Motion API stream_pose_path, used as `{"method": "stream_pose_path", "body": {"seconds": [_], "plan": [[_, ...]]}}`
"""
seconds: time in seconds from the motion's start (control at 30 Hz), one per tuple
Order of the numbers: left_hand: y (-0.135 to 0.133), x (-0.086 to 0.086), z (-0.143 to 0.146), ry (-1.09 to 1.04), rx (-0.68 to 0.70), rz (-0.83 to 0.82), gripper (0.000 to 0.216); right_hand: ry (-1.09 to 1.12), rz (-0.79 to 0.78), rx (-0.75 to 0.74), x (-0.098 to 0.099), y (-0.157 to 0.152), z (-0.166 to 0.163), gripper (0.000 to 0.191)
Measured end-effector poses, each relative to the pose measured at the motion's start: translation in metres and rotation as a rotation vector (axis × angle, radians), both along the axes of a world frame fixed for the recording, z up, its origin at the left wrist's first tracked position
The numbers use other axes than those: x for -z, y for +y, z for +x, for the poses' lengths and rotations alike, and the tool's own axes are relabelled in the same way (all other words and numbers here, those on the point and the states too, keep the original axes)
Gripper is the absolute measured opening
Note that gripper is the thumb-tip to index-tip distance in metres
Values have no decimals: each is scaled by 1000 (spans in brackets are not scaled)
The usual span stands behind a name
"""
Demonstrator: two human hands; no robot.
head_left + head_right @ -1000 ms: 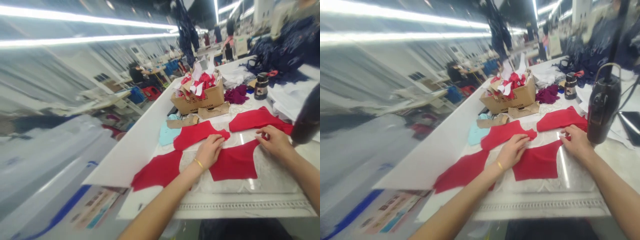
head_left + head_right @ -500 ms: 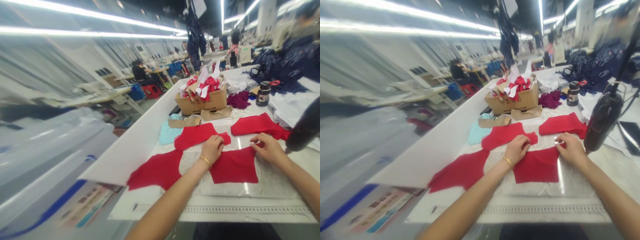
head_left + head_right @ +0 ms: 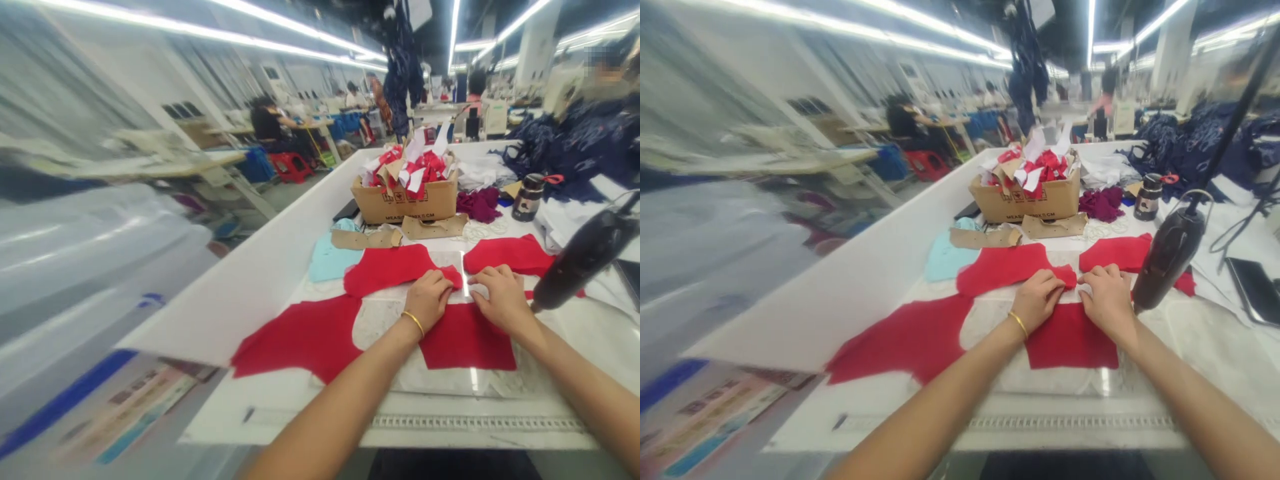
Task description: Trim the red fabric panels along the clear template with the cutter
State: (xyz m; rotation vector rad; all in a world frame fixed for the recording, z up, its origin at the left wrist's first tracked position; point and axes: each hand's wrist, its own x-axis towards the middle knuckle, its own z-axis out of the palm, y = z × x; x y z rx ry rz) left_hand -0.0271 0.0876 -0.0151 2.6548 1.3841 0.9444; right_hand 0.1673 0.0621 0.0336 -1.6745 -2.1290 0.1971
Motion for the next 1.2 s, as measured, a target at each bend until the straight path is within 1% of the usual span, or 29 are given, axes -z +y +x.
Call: {"method": "stream_pose_path", "body": {"seconds": [0.1,0.23,0.33,0.47,0.5,0.6,0.77,0.87,1.0,1.1,1.2], "plan": [[-1,-1,1,-21,-2,-4,20,-13,-17,-1,-3,3,-8,21],[-2,-1,2,-32,-5,-8,19,28,-52,-18,-5,7,-15,16],[-2,-2,2,-25,-8,-9,18,46,-33,-12,-3,10,-16,16],[-3,-4,1,2,-22,-10,8,76,9,6,5,14,-15,13],[-3,-5,1,11,-28,-10,11,87,20,11,6,14,-14,12],[-3,-7,0,38,-57,2,19,125,55,19,10,15,-11,9],[-1,-11,-3,81,-164,55,17,199,119,-25,11,13,-3,12],[4,-19,-13,96,-241,91,17,242,154,-43,9,5,5,15],[8,-40,-38,105,-307,119,20,321,297,-45,1,-17,21,15],[5,-57,-59,116,-308,112,20,303,385,-87,-3,-37,35,14],[-8,-68,-74,135,-256,68,21,277,430,-145,-4,-54,48,13]]}}
